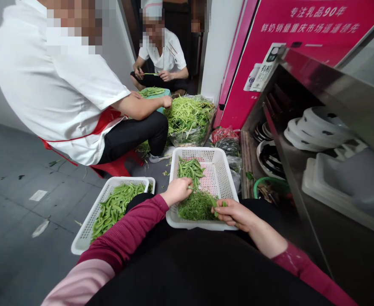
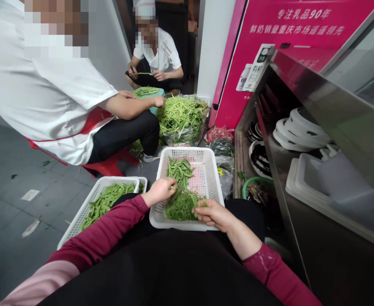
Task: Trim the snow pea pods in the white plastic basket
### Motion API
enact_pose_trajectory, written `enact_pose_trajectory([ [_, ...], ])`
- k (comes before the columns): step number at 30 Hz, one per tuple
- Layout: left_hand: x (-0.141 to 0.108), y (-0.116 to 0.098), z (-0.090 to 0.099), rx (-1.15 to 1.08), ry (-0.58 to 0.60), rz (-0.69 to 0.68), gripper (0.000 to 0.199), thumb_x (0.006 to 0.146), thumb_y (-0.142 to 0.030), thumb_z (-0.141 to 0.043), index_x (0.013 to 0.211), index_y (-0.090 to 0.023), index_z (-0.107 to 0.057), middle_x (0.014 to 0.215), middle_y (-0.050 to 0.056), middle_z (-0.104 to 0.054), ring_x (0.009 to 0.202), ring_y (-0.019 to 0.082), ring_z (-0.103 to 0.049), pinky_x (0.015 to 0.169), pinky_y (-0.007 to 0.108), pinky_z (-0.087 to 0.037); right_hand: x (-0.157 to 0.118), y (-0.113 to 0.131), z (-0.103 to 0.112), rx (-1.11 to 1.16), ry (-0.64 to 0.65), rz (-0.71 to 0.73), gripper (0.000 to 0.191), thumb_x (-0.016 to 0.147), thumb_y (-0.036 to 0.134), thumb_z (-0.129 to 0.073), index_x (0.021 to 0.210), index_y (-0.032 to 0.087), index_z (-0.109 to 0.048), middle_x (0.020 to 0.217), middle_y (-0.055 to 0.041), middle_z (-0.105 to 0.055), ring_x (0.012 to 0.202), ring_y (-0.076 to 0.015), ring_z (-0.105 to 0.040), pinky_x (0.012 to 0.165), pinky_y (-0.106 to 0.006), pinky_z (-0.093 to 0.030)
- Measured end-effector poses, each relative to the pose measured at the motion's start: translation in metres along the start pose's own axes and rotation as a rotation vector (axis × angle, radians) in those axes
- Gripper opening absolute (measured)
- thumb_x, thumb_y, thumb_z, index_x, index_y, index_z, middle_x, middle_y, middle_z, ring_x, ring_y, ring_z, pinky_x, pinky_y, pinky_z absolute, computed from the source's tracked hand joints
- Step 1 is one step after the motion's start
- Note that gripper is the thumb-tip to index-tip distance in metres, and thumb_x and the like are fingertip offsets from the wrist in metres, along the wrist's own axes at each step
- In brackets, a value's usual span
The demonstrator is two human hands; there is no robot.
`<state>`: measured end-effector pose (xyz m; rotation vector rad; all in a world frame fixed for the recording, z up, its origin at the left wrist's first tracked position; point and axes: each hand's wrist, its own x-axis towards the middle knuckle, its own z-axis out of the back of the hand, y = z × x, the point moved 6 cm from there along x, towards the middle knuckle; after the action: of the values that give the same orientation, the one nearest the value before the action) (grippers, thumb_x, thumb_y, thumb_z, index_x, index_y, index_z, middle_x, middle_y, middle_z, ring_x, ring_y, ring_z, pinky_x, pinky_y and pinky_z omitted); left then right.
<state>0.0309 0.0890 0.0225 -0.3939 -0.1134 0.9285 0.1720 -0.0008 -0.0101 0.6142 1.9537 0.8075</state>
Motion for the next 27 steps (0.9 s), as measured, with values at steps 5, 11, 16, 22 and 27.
enact_pose_trajectory([
  [5, -0.006, -0.018, 0.001, 0.045, 0.019, -0.119, 0.048, 0.074, -0.019, -0.049, 0.121, -0.022, -0.040, 0.105, 0.008, -0.055, 0.086, 0.019, -0.057, 0.071, 0.027, -0.043, -0.005, -0.001, 0.002, 0.074, 0.084, -0.005, 0.023, 0.066, 0.031, -0.065, 0.074, 0.012, -0.054, 0.050, 0.0072, -0.037, 0.037, 0.0000, -0.018, 0.034, -0.015, -0.008],
  [11, -0.012, -0.054, -0.008, 0.086, 0.171, -0.422, 0.011, 0.073, -0.020, -0.052, 0.080, -0.017, -0.060, 0.081, 0.007, -0.060, 0.074, 0.018, -0.058, 0.064, 0.026, -0.042, -0.001, 0.002, 0.000, -0.247, 0.111, -0.005, 0.022, 0.073, 0.037, -0.054, 0.075, 0.015, -0.057, 0.045, 0.0068, -0.037, 0.036, -0.0031, -0.018, 0.035, -0.018, -0.012],
  [16, -0.003, -0.050, 0.004, -0.227, 0.321, -0.390, 0.010, 0.059, -0.011, -0.062, 0.057, -0.020, -0.058, 0.059, -0.001, -0.058, 0.060, 0.013, -0.053, 0.059, 0.023, -0.039, -0.001, 0.044, -0.010, -0.941, 0.055, 0.226, 0.023, 0.065, 0.037, -0.064, 0.056, 0.018, -0.056, 0.052, 0.0017, -0.052, 0.048, -0.0089, -0.040, 0.046, -0.022, -0.029],
  [22, 0.004, -0.039, 0.008, -1.113, 0.190, -0.038, 0.030, 0.077, -0.040, -0.050, 0.061, -0.015, -0.050, 0.045, -0.006, -0.039, 0.040, 0.005, -0.032, 0.043, 0.019, -0.027, 0.001, 0.058, -0.022, -0.826, -0.135, 0.495, 0.026, 0.085, 0.038, -0.038, 0.073, 0.020, -0.052, 0.056, 0.0022, -0.045, 0.053, -0.0118, -0.042, 0.053, -0.025, -0.034],
  [27, -0.003, -0.040, -0.037, -1.489, 0.150, 0.220, 0.035, 0.074, -0.048, -0.052, 0.064, -0.016, -0.043, 0.042, -0.010, -0.022, 0.034, 0.003, -0.017, 0.036, 0.019, -0.014, 0.000, 0.044, 0.002, -0.445, -0.662, 0.735, 0.020, 0.086, 0.037, -0.035, 0.079, 0.022, -0.046, 0.061, 0.0018, -0.042, 0.053, -0.0122, -0.039, 0.051, -0.026, -0.031],
])
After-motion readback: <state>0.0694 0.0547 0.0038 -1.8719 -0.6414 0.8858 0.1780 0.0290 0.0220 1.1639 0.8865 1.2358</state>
